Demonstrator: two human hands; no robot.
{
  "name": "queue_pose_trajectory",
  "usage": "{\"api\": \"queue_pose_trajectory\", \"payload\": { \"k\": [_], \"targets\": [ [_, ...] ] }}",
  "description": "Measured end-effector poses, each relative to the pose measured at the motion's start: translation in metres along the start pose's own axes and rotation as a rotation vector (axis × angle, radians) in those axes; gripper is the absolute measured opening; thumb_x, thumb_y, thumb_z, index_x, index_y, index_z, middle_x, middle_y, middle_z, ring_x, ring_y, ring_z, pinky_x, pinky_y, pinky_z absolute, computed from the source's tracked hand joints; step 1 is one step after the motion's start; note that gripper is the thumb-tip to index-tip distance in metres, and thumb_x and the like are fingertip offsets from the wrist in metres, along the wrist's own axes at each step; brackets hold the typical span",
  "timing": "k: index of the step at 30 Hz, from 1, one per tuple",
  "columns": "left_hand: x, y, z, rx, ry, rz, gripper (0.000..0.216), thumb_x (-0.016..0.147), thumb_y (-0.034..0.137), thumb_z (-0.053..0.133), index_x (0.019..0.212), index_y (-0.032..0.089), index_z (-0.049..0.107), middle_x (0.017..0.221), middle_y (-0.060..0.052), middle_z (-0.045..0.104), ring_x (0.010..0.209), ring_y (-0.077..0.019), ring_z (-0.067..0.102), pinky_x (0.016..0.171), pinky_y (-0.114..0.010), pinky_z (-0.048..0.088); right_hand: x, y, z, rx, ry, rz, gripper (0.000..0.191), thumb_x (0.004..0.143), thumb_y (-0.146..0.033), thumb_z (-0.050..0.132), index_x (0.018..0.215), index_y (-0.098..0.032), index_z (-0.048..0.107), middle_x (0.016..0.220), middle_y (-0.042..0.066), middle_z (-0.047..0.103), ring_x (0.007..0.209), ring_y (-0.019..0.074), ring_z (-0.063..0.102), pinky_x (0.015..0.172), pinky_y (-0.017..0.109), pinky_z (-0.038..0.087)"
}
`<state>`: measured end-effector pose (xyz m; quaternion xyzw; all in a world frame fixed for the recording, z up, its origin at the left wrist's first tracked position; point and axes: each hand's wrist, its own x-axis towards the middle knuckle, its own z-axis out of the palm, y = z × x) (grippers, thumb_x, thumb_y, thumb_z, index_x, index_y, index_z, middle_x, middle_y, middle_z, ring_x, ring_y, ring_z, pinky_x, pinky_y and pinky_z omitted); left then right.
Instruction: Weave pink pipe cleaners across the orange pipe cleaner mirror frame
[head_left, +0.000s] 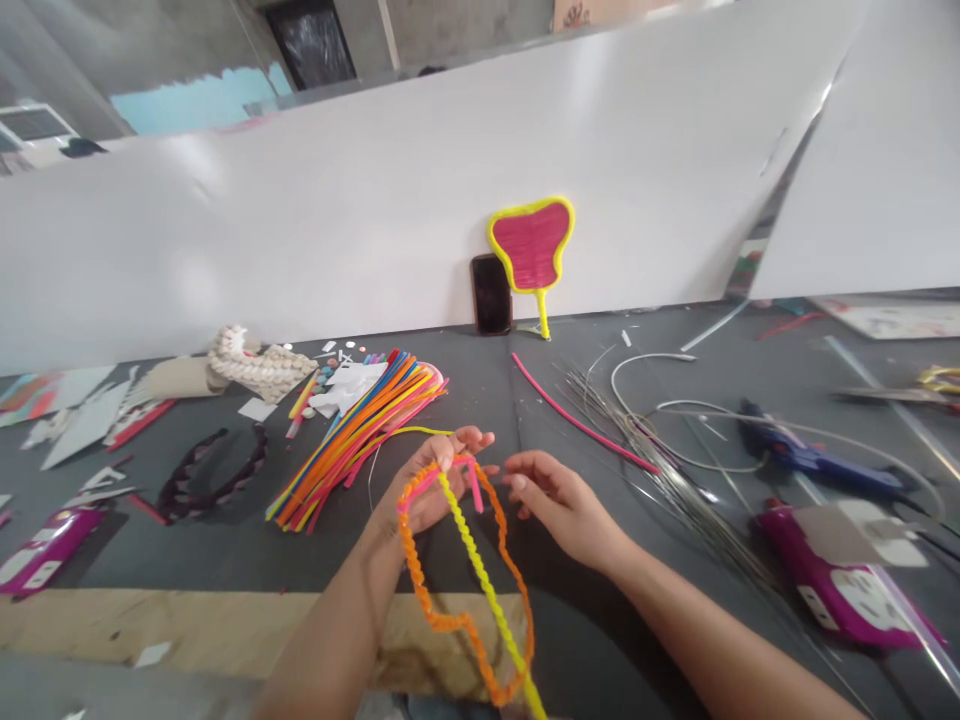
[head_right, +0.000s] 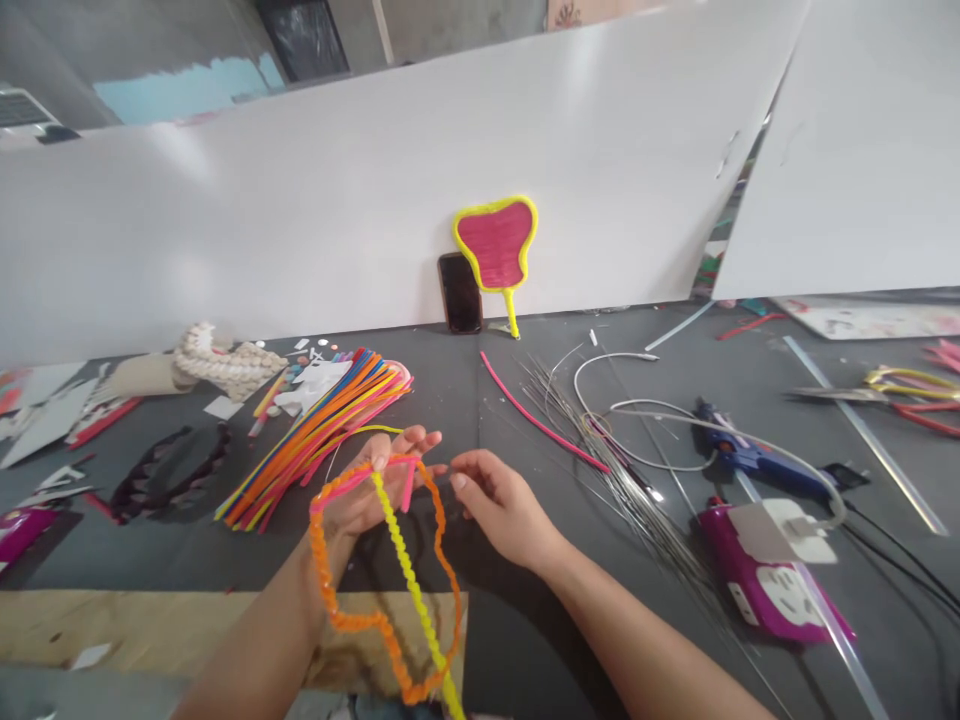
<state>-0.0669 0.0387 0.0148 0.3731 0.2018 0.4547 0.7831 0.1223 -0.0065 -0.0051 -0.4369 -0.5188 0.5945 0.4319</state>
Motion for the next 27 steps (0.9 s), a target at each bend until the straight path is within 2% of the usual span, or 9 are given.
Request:
{"api": "queue_pose_trajectory", "payload": {
  "k": [3, 7, 10, 14, 17, 20, 23, 25, 27],
  "targets": [
    [0.001, -0.009, 0.004, 0.068, -0.035, -0.026, 0.027, 0.061, 0.034, 0.081, 0.063, 0.020, 0.058, 0.115, -0.002, 0.059, 0.121, -0.0263, 0.045, 0.096, -0.045, 0.042, 0.003, 0.000, -0.004, -0.012, 0.088, -0.085, 0.034, 0.088, -0.047, 0.051, 0.109, -0.021, 0.054, 0.108, 0.007, 0.060, 0.091, 0.0173, 0.060, 0.076, 0.031, 0.053],
    [0.000, -0.020, 0.005, 0.135, -0.077, -0.071, 0.028, 0.064, 0.038, 0.079, 0.064, 0.018, 0.059, 0.129, -0.005, 0.053, 0.124, -0.0284, 0.043, 0.099, -0.042, 0.038, 0.003, -0.002, -0.006, -0.021, -0.017, -0.153, 0.033, 0.091, -0.045, 0.047, 0.114, -0.022, 0.055, 0.114, 0.008, 0.062, 0.105, 0.0195, 0.058, 0.091, 0.035, 0.048],
    [0.000, -0.024, 0.000, 0.177, -0.062, -0.076, 0.025, 0.066, 0.035, 0.078, 0.066, 0.018, 0.061, 0.132, -0.006, 0.051, 0.128, -0.0280, 0.040, 0.102, -0.040, 0.033, 0.001, -0.003, -0.005, -0.051, -0.070, -0.153, 0.035, 0.091, -0.044, 0.047, 0.116, -0.022, 0.056, 0.115, 0.008, 0.062, 0.106, 0.0199, 0.058, 0.093, 0.035, 0.047],
    [0.001, -0.025, -0.001, 0.126, -0.066, -0.091, 0.016, 0.069, 0.028, 0.077, 0.067, 0.020, 0.063, 0.130, -0.003, 0.052, 0.129, -0.0256, 0.039, 0.102, -0.040, 0.035, 0.000, -0.004, -0.004, -0.074, -0.081, -0.118, 0.036, 0.089, -0.045, 0.050, 0.113, -0.020, 0.060, 0.107, 0.008, 0.066, 0.097, 0.0198, 0.061, 0.088, 0.035, 0.048],
    [0.002, -0.023, 0.003, 0.075, -0.072, -0.111, 0.013, 0.069, 0.026, 0.077, 0.068, 0.020, 0.066, 0.127, -0.004, 0.053, 0.127, -0.0255, 0.041, 0.101, -0.039, 0.038, 0.001, -0.006, -0.003, 0.007, -0.072, -0.075, 0.033, 0.086, -0.045, 0.056, 0.105, -0.019, 0.063, 0.100, 0.007, 0.068, 0.092, 0.0189, 0.062, 0.084, 0.032, 0.049],
    [0.002, -0.021, 0.005, 0.073, -0.052, -0.125, 0.016, 0.067, 0.029, 0.078, 0.075, 0.020, 0.069, 0.130, -0.005, 0.052, 0.126, -0.0268, 0.043, 0.101, -0.038, 0.039, 0.003, -0.007, -0.005, 0.026, 0.004, -0.013, 0.032, 0.083, -0.047, 0.058, 0.096, -0.018, 0.064, 0.088, 0.005, 0.068, 0.076, 0.0158, 0.061, 0.070, 0.028, 0.050],
    [0.005, -0.015, 0.001, 0.092, 0.031, -0.181, 0.022, 0.074, 0.031, 0.073, 0.093, 0.021, 0.069, 0.131, -0.007, 0.053, 0.116, -0.0263, 0.054, 0.093, -0.038, 0.046, 0.005, -0.007, -0.010, -0.015, 0.114, 0.028, 0.033, 0.081, -0.047, 0.060, 0.094, -0.016, 0.064, 0.071, 0.001, 0.063, 0.059, 0.0115, 0.054, 0.056, 0.024, 0.045],
    [0.006, -0.007, -0.004, 0.129, 0.115, -0.240, 0.027, 0.080, 0.035, 0.066, 0.103, 0.020, 0.066, 0.121, -0.009, 0.060, 0.103, -0.0241, 0.062, 0.083, -0.036, 0.051, 0.007, -0.006, -0.014, -0.047, 0.179, 0.032, 0.034, 0.079, -0.047, 0.061, 0.093, -0.016, 0.064, 0.065, -0.001, 0.058, 0.055, 0.0105, 0.050, 0.051, 0.023, 0.041],
    [0.007, 0.001, -0.008, 0.177, 0.187, -0.289, 0.032, 0.084, 0.041, 0.059, 0.102, 0.016, 0.066, 0.105, -0.011, 0.066, 0.090, -0.0219, 0.066, 0.075, -0.034, 0.053, 0.009, -0.006, -0.019, -0.080, 0.226, 0.025, 0.034, 0.079, -0.047, 0.061, 0.091, -0.016, 0.065, 0.063, -0.001, 0.056, 0.054, 0.0106, 0.049, 0.049, 0.023, 0.040]
  ]
}}
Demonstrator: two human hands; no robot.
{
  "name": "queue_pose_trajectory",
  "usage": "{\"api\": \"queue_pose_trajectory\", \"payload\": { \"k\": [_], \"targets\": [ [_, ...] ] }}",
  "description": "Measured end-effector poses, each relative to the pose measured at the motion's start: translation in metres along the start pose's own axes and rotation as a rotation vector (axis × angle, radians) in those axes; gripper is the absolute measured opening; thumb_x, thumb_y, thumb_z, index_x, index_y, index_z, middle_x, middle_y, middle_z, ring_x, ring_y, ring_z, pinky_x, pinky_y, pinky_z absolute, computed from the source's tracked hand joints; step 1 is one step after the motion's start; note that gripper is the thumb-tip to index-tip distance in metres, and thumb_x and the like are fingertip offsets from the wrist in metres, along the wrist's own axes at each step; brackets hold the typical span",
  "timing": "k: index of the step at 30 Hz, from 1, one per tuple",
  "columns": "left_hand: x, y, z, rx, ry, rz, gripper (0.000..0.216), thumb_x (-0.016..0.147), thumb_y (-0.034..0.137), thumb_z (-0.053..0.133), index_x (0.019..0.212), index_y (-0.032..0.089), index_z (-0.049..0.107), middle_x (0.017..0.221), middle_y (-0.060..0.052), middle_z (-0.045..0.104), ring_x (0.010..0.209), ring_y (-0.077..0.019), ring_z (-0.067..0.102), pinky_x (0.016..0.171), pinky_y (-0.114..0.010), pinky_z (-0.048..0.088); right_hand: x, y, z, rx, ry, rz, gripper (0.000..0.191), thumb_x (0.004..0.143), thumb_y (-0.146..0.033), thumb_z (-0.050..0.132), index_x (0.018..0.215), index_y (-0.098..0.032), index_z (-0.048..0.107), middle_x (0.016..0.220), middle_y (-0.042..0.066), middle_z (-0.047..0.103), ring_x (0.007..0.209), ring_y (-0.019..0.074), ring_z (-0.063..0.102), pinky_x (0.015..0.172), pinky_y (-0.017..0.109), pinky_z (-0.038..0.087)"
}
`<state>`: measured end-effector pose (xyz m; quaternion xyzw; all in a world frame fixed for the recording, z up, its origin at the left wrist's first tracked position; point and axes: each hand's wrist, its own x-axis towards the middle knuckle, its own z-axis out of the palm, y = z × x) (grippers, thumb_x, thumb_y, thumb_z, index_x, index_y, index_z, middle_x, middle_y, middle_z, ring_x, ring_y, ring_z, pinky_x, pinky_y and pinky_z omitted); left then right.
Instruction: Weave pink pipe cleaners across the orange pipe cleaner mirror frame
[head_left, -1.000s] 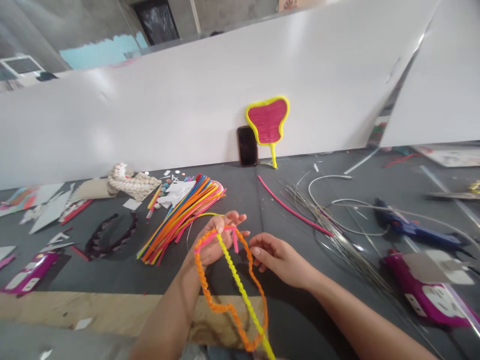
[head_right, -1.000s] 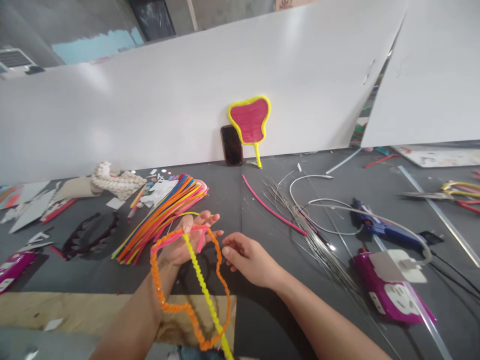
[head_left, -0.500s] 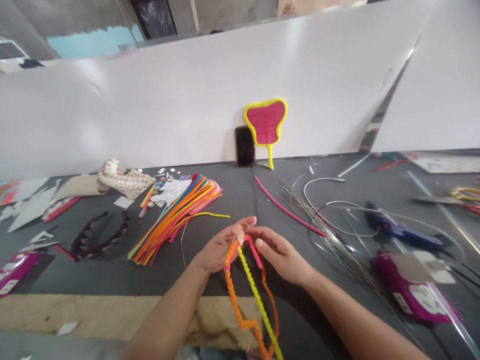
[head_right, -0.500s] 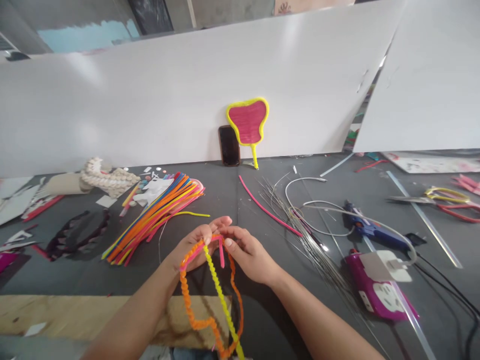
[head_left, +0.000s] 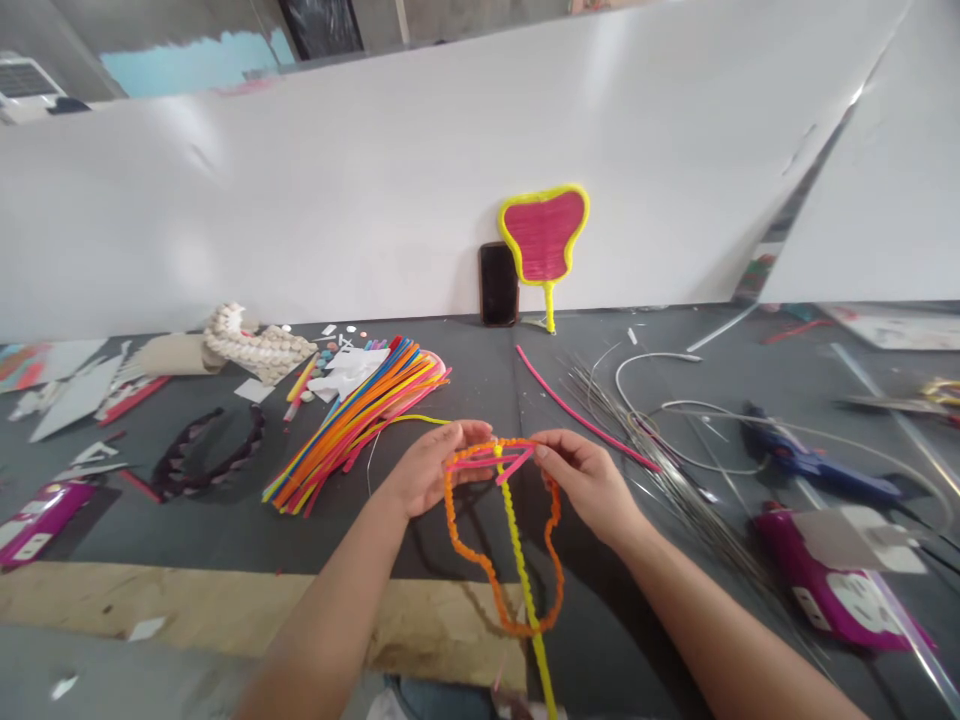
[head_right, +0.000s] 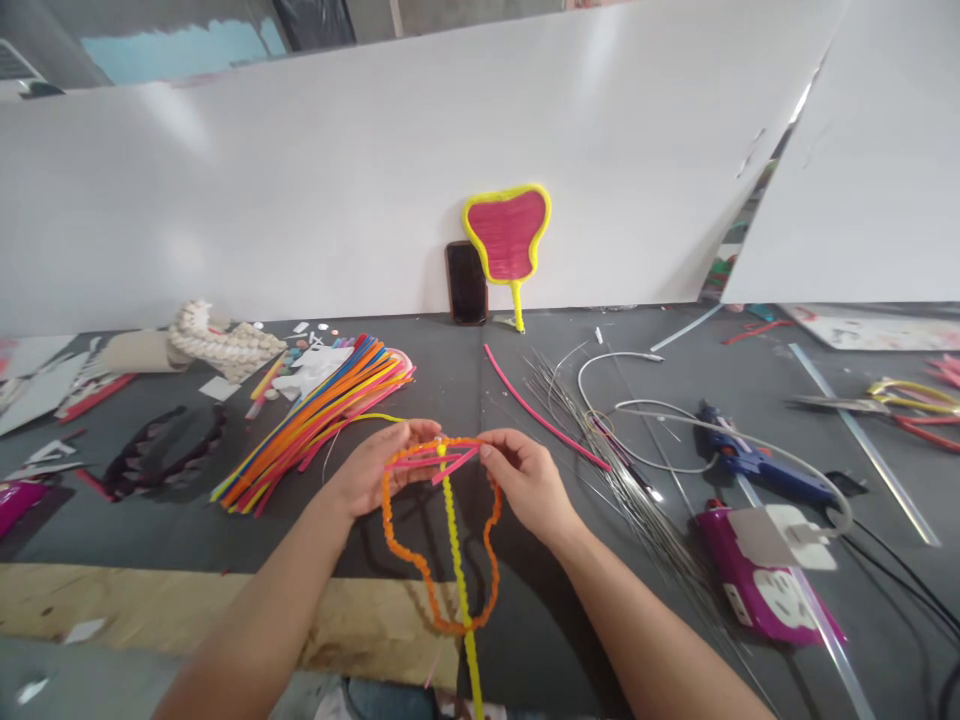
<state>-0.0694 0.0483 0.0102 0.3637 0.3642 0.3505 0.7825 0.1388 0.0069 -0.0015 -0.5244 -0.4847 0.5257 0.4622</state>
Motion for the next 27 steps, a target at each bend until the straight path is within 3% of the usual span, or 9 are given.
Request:
{"api": "queue_pose_trajectory", "payload": {
  "k": [3, 5, 10, 13, 16, 22, 27],
  "targets": [
    [-0.002, 0.009, -0.006, 0.066, 0.049, -0.024, 0.038, 0.082, 0.047, 0.059, 0.094, 0.012, 0.066, 0.084, -0.010, 0.069, 0.074, -0.0187, 0.067, 0.069, -0.031, 0.054, 0.003, 0.001, -0.004, -0.047, 0.057, -0.016, 0.034, 0.078, -0.048, 0.061, 0.091, -0.016, 0.064, 0.062, 0.000, 0.056, 0.053, 0.0116, 0.049, 0.049, 0.023, 0.040],
    [-0.004, 0.011, -0.007, 0.142, 0.058, -0.018, 0.035, 0.079, 0.042, 0.065, 0.097, 0.013, 0.064, 0.077, -0.007, 0.068, 0.069, -0.0170, 0.066, 0.069, -0.030, 0.053, 0.004, 0.002, -0.004, -0.083, 0.097, -0.022, 0.035, 0.078, -0.048, 0.060, 0.091, -0.016, 0.064, 0.061, 0.000, 0.056, 0.052, 0.0124, 0.049, 0.049, 0.024, 0.039],
    [-0.007, 0.009, -0.004, 0.334, 0.094, 0.086, 0.031, 0.073, 0.024, 0.069, 0.103, 0.015, 0.062, 0.081, -0.003, 0.066, 0.070, -0.0142, 0.065, 0.071, -0.029, 0.052, 0.005, 0.005, -0.006, -0.225, 0.155, -0.081, 0.035, 0.083, -0.049, 0.054, 0.089, -0.017, 0.065, 0.064, 0.001, 0.059, 0.054, 0.0136, 0.050, 0.051, 0.025, 0.039],
    [-0.007, 0.007, -0.001, 0.414, 0.127, 0.123, 0.029, 0.075, 0.025, 0.066, 0.102, 0.015, 0.063, 0.084, -0.004, 0.067, 0.069, -0.0143, 0.064, 0.072, -0.030, 0.052, 0.005, 0.006, -0.010, -0.286, 0.174, -0.124, 0.038, 0.087, -0.050, 0.047, 0.090, -0.017, 0.065, 0.070, 0.003, 0.062, 0.059, 0.0148, 0.053, 0.054, 0.026, 0.041],
    [-0.007, 0.007, 0.004, 0.467, 0.150, 0.130, 0.027, 0.075, 0.027, 0.067, 0.099, 0.015, 0.065, 0.083, -0.004, 0.068, 0.071, -0.0155, 0.065, 0.074, -0.031, 0.052, 0.005, 0.003, -0.012, -0.335, 0.215, -0.231, 0.034, 0.089, -0.046, 0.046, 0.097, -0.019, 0.064, 0.088, 0.007, 0.066, 0.077, 0.0192, 0.060, 0.068, 0.030, 0.047],
    [-0.008, 0.003, 0.013, 0.517, 0.129, 0.111, 0.027, 0.074, 0.029, 0.068, 0.097, 0.016, 0.067, 0.080, -0.003, 0.070, 0.072, -0.0163, 0.067, 0.074, -0.031, 0.053, -0.002, -0.005, -0.006, -0.544, 0.074, -0.490, 0.019, 0.079, -0.034, 0.064, 0.096, -0.024, 0.065, 0.105, 0.008, 0.066, 0.102, 0.0254, 0.058, 0.090, 0.042, 0.046],
    [-0.008, -0.001, 0.018, 0.537, 0.085, 0.082, 0.028, 0.075, 0.030, 0.068, 0.099, 0.015, 0.067, 0.079, -0.004, 0.071, 0.072, -0.0162, 0.067, 0.074, -0.030, 0.054, -0.005, -0.005, -0.004, -0.625, 0.021, -0.497, 0.008, 0.080, -0.028, 0.063, 0.082, -0.023, 0.068, 0.112, 0.009, 0.066, 0.103, 0.0255, 0.060, 0.088, 0.042, 0.049]
  ]
}}
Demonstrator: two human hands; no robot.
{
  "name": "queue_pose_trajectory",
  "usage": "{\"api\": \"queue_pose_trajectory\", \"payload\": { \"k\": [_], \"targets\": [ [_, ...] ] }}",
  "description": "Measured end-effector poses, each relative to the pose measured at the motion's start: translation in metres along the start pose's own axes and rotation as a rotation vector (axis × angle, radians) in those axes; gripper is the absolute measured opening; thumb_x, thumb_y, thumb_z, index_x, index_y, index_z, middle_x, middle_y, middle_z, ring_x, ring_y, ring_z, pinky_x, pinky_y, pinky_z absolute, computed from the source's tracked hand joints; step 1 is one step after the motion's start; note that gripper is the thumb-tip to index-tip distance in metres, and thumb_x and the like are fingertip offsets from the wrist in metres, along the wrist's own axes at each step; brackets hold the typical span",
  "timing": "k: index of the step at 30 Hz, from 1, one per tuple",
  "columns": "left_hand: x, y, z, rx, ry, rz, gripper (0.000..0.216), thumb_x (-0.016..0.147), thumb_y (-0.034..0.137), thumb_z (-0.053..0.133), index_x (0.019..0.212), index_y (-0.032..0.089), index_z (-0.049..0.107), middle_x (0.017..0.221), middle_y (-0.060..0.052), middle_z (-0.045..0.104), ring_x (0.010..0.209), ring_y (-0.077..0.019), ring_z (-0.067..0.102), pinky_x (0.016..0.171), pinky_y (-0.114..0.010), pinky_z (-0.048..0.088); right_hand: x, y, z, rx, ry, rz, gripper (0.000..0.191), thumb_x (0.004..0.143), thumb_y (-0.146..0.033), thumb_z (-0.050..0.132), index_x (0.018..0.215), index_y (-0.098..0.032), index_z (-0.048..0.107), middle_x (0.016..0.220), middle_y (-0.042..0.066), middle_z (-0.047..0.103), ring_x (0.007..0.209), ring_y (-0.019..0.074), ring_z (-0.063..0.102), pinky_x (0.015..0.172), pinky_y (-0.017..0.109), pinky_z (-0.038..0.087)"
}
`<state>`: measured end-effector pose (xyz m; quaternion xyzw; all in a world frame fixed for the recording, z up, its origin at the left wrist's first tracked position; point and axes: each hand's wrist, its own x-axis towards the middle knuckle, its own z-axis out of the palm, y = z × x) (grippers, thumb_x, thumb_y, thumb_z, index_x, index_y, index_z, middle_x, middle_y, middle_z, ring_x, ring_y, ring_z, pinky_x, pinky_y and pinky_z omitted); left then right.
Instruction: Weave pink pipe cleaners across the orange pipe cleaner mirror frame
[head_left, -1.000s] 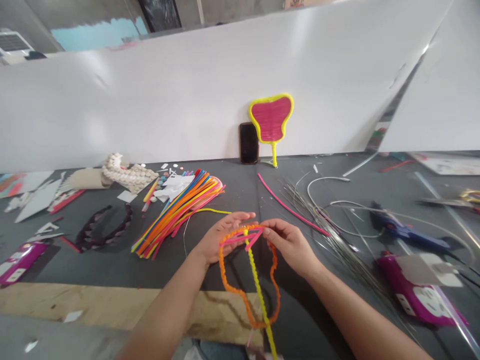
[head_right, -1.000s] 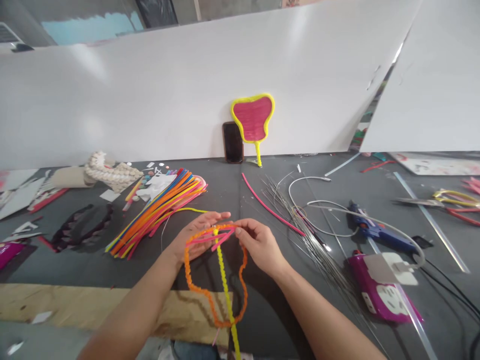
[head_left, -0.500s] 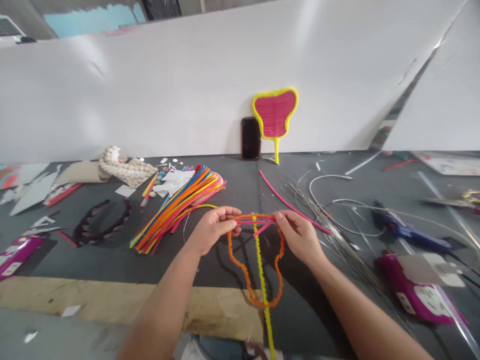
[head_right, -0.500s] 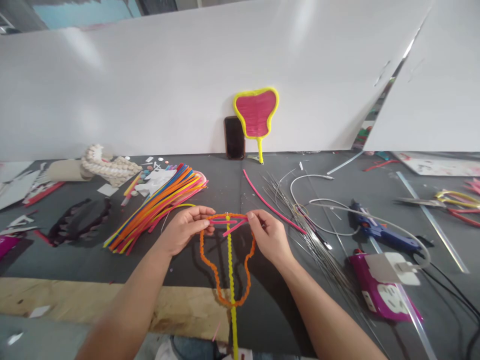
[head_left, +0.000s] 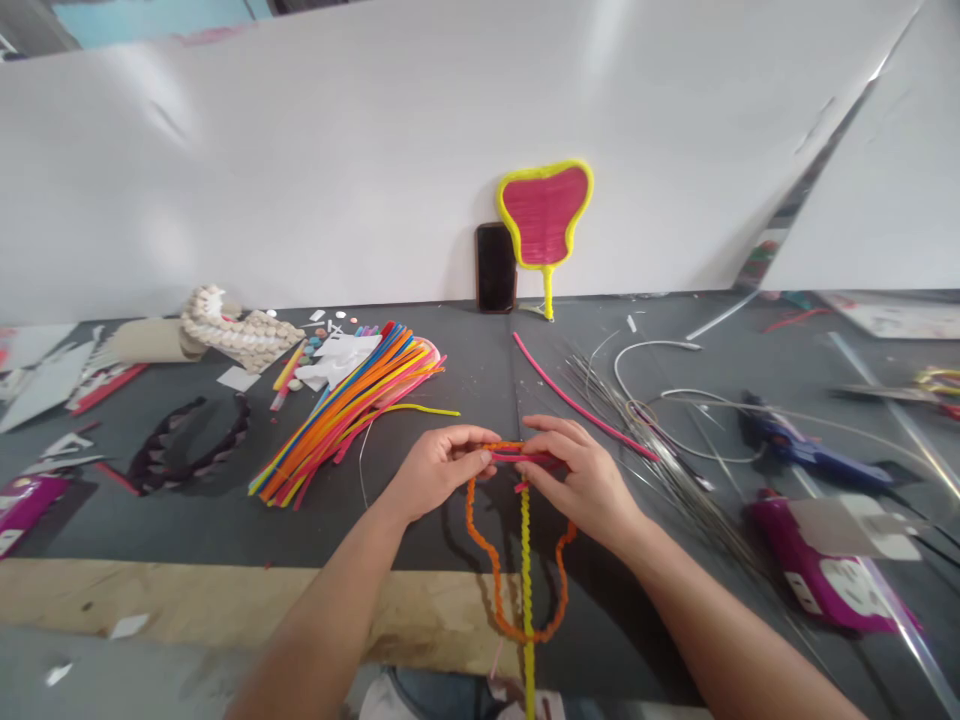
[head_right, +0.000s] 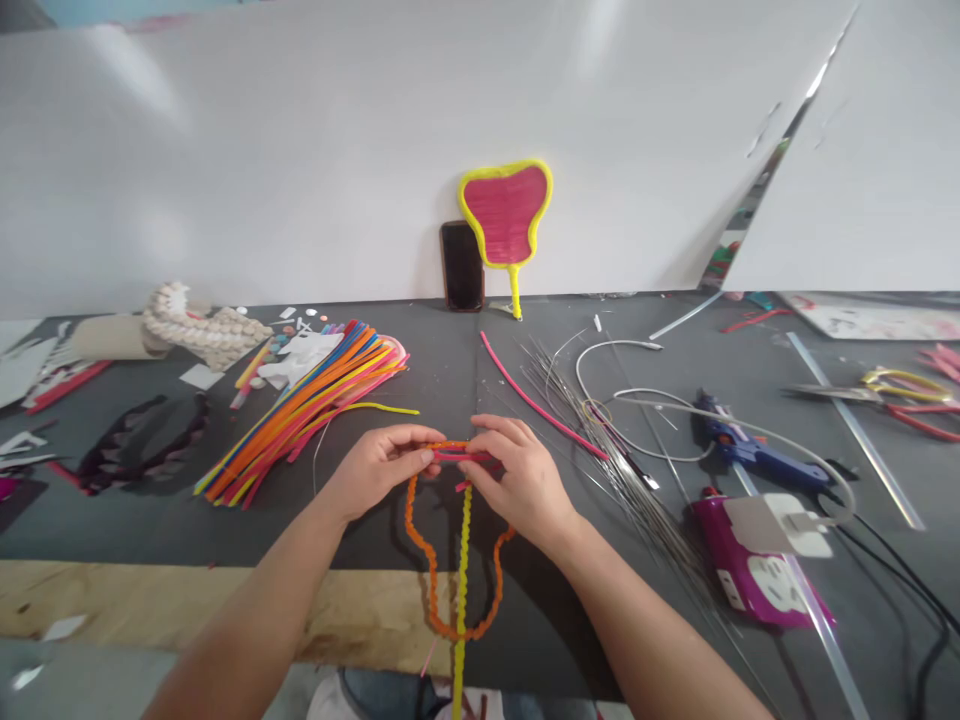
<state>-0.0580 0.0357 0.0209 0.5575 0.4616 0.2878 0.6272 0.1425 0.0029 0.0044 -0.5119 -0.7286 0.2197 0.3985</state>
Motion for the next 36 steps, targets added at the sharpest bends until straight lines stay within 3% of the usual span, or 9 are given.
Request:
{"api": "queue_pose_trajectory", "payload": {
  "k": [9, 14, 17, 20, 23, 27, 36],
  "targets": [
    [-0.003, 0.001, -0.004, 0.039, -0.046, 0.045, 0.027, 0.078, 0.030, 0.066, 0.101, 0.017, 0.067, 0.090, -0.004, 0.071, 0.078, -0.0162, 0.067, 0.077, -0.028, 0.054, -0.001, -0.002, 0.000, 0.096, 0.020, 0.057, 0.015, 0.085, -0.027, 0.054, 0.084, -0.023, 0.068, 0.106, 0.009, 0.068, 0.097, 0.0225, 0.065, 0.086, 0.037, 0.050],
    [-0.004, 0.006, -0.002, 0.079, -0.017, 0.058, 0.024, 0.078, 0.029, 0.064, 0.099, 0.016, 0.067, 0.085, -0.004, 0.070, 0.076, -0.0160, 0.066, 0.076, -0.028, 0.053, -0.002, -0.001, 0.003, 0.205, 0.057, 0.200, 0.009, 0.081, -0.023, 0.055, 0.081, -0.021, 0.064, 0.098, 0.006, 0.070, 0.083, 0.0189, 0.067, 0.070, 0.029, 0.053],
    [-0.005, 0.009, -0.002, 0.118, -0.015, 0.046, 0.023, 0.079, 0.029, 0.062, 0.097, 0.015, 0.066, 0.085, -0.004, 0.070, 0.076, -0.0159, 0.066, 0.076, -0.028, 0.053, -0.002, 0.000, 0.003, 0.196, 0.040, 0.207, 0.011, 0.083, -0.023, 0.053, 0.082, -0.020, 0.063, 0.090, 0.004, 0.071, 0.076, 0.0166, 0.067, 0.065, 0.026, 0.051],
    [-0.006, 0.011, 0.000, 0.248, 0.015, 0.093, 0.023, 0.077, 0.029, 0.063, 0.097, 0.016, 0.065, 0.093, -0.004, 0.070, 0.082, -0.0171, 0.066, 0.076, -0.027, 0.052, -0.003, -0.001, 0.004, 0.129, 0.037, 0.143, 0.010, 0.084, -0.021, 0.053, 0.083, -0.021, 0.063, 0.086, 0.003, 0.071, 0.073, 0.0151, 0.065, 0.066, 0.025, 0.050],
    [-0.008, 0.010, 0.005, 0.491, 0.076, 0.228, 0.027, 0.076, 0.029, 0.067, 0.101, 0.019, 0.065, 0.100, -0.003, 0.069, 0.091, -0.0175, 0.064, 0.081, -0.026, 0.048, -0.005, -0.003, 0.006, 0.101, 0.029, 0.056, 0.010, 0.085, -0.019, 0.053, 0.085, -0.021, 0.063, 0.086, 0.003, 0.070, 0.075, 0.0151, 0.065, 0.069, 0.025, 0.050],
    [-0.009, 0.009, 0.012, 0.726, 0.066, 0.346, 0.013, 0.084, 0.026, 0.060, 0.094, 0.023, 0.068, 0.090, 0.001, 0.069, 0.084, -0.0131, 0.063, 0.075, -0.022, 0.044, -0.007, -0.006, 0.008, 0.107, -0.003, 0.011, 0.011, 0.086, -0.018, 0.053, 0.087, -0.021, 0.063, 0.085, 0.002, 0.070, 0.076, 0.0147, 0.065, 0.071, 0.024, 0.050],
    [-0.008, 0.006, 0.011, 0.789, 0.140, 0.344, 0.010, 0.084, 0.023, 0.058, 0.085, 0.022, 0.068, 0.078, 0.003, 0.067, 0.069, -0.0100, 0.059, 0.063, -0.020, 0.040, -0.003, -0.002, 0.001, 0.173, -0.077, 0.224, 0.017, 0.087, -0.027, 0.052, 0.096, -0.021, 0.065, 0.089, 0.002, 0.071, 0.078, 0.0160, 0.065, 0.066, 0.024, 0.049]
  ]
}}
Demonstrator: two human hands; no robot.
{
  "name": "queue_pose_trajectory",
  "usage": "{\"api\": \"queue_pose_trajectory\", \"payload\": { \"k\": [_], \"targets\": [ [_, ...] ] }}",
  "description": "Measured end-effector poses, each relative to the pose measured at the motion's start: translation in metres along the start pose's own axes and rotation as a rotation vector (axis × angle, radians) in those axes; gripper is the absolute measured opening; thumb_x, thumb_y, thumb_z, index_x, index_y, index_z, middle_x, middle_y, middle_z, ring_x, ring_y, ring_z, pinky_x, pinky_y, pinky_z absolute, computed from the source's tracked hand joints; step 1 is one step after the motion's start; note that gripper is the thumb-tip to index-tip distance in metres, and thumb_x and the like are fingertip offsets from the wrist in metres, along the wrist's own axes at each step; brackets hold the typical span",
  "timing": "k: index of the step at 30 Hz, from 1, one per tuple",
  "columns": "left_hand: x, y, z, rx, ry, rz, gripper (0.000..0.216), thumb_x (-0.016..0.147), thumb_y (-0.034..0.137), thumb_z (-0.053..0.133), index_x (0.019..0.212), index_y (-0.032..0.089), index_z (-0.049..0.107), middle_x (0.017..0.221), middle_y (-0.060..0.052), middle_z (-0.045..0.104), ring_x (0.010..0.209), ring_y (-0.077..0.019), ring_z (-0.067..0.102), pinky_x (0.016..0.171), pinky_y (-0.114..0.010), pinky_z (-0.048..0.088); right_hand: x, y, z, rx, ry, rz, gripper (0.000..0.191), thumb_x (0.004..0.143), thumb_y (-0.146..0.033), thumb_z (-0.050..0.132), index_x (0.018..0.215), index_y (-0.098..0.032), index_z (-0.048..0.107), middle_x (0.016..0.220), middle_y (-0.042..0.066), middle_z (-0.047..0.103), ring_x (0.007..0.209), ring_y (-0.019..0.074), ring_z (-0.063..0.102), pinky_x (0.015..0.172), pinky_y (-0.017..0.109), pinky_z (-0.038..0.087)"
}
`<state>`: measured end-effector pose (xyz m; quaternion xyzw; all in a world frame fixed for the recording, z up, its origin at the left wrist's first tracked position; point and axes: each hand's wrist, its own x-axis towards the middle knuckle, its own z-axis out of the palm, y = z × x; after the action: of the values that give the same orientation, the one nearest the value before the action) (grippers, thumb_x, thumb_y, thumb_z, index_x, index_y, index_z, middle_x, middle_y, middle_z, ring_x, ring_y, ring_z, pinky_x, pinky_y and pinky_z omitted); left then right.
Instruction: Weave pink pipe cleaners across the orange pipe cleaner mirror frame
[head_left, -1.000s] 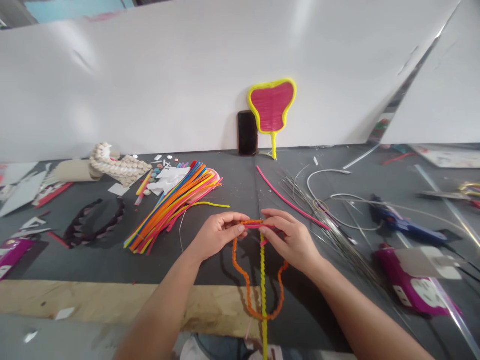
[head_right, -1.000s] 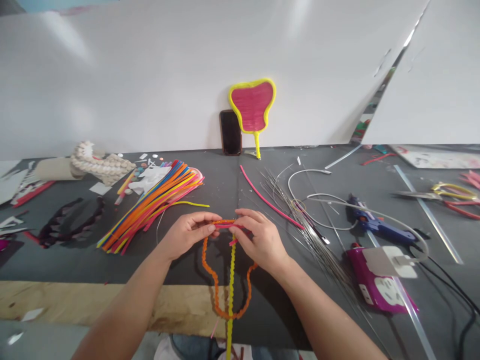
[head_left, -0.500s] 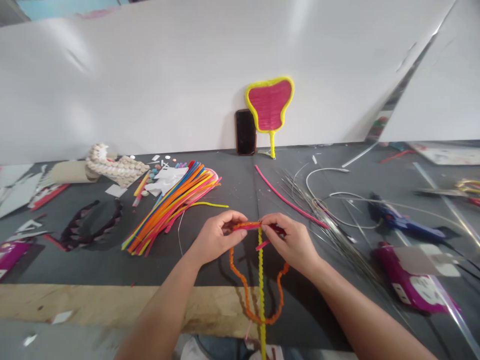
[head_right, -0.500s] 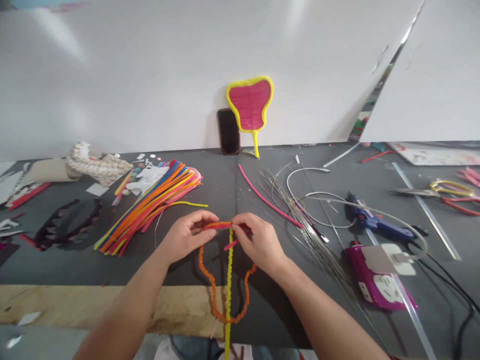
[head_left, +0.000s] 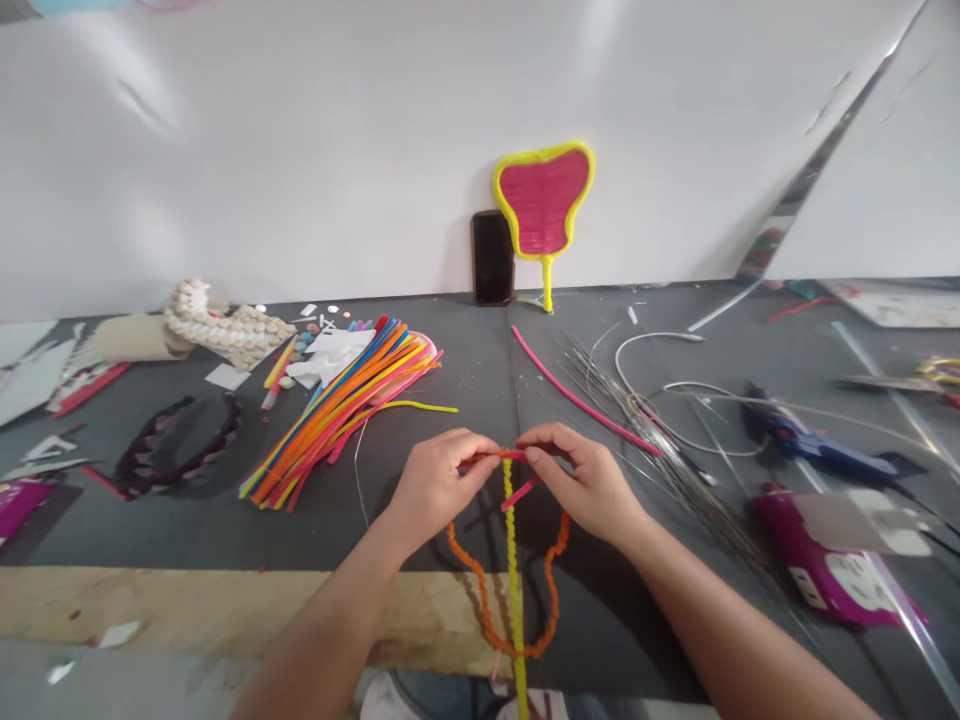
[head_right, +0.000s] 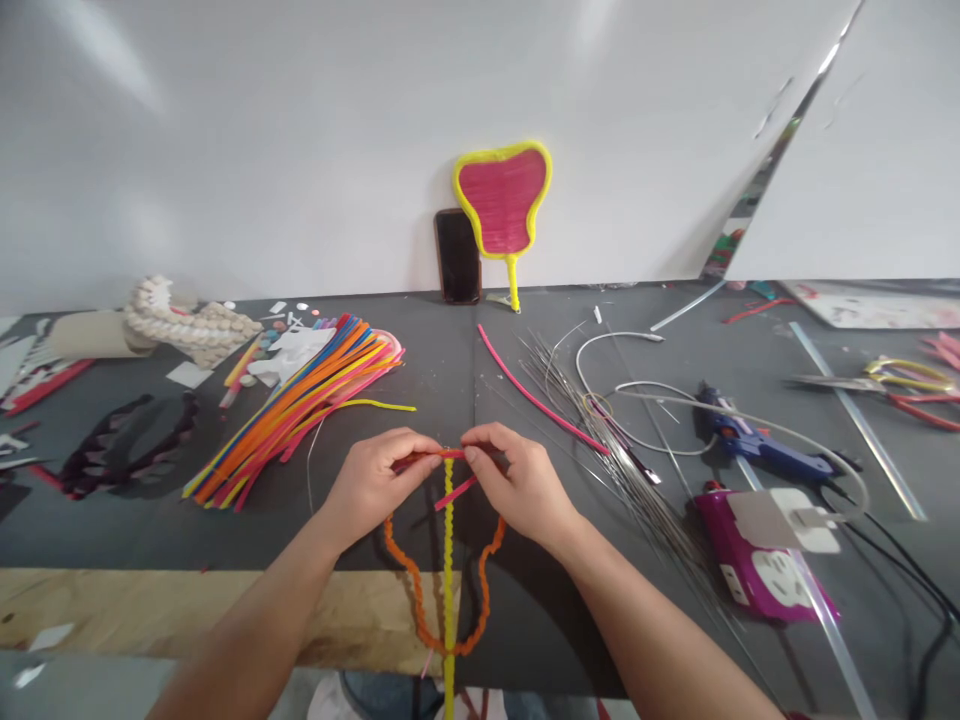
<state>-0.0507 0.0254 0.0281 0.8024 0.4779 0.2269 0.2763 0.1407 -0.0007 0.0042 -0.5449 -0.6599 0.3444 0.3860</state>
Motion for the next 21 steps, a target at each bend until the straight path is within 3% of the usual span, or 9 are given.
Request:
{"api": "queue_pose_trajectory", "payload": {
  "k": [5, 12, 17, 21],
  "targets": [
    [0.0011, 0.0018, 0.0000, -0.062, -0.001, -0.038, 0.010, 0.083, 0.023, 0.058, 0.083, 0.021, 0.067, 0.079, 0.002, 0.068, 0.071, -0.0105, 0.060, 0.064, -0.019, 0.042, 0.0008, -0.0015, -0.0011, -0.006, -0.030, 0.014, 0.017, 0.088, -0.028, 0.052, 0.088, -0.022, 0.068, 0.081, 0.001, 0.071, 0.073, 0.0154, 0.064, 0.067, 0.024, 0.047],
    [0.0003, -0.0007, 0.0010, -0.304, -0.119, -0.187, 0.017, 0.080, 0.031, 0.059, 0.089, 0.020, 0.069, 0.088, -0.001, 0.071, 0.082, -0.0151, 0.063, 0.072, -0.021, 0.047, -0.0007, -0.0047, -0.0003, -0.021, -0.031, -0.040, 0.015, 0.088, -0.023, 0.053, 0.086, -0.022, 0.068, 0.082, 0.000, 0.071, 0.075, 0.0144, 0.065, 0.070, 0.023, 0.047],
    [0.0019, -0.0004, -0.0008, -0.376, -0.164, -0.255, 0.021, 0.079, 0.035, 0.060, 0.084, 0.018, 0.070, 0.077, 0.000, 0.070, 0.073, -0.0139, 0.061, 0.066, -0.021, 0.045, -0.0012, -0.0053, 0.0001, -0.018, -0.045, -0.112, 0.014, 0.088, -0.020, 0.053, 0.087, -0.023, 0.066, 0.083, 0.001, 0.070, 0.077, 0.0142, 0.065, 0.072, 0.024, 0.049],
    [0.0040, -0.0011, -0.0024, -0.437, -0.151, -0.323, 0.020, 0.076, 0.034, 0.063, 0.079, 0.015, 0.070, 0.069, 0.001, 0.066, 0.064, -0.0115, 0.056, 0.061, -0.020, 0.042, -0.0008, -0.0042, 0.0007, -0.060, 0.007, -0.263, 0.012, 0.086, -0.018, 0.055, 0.089, -0.022, 0.066, 0.098, 0.006, 0.068, 0.090, 0.0168, 0.064, 0.081, 0.029, 0.051]
  ]
}}
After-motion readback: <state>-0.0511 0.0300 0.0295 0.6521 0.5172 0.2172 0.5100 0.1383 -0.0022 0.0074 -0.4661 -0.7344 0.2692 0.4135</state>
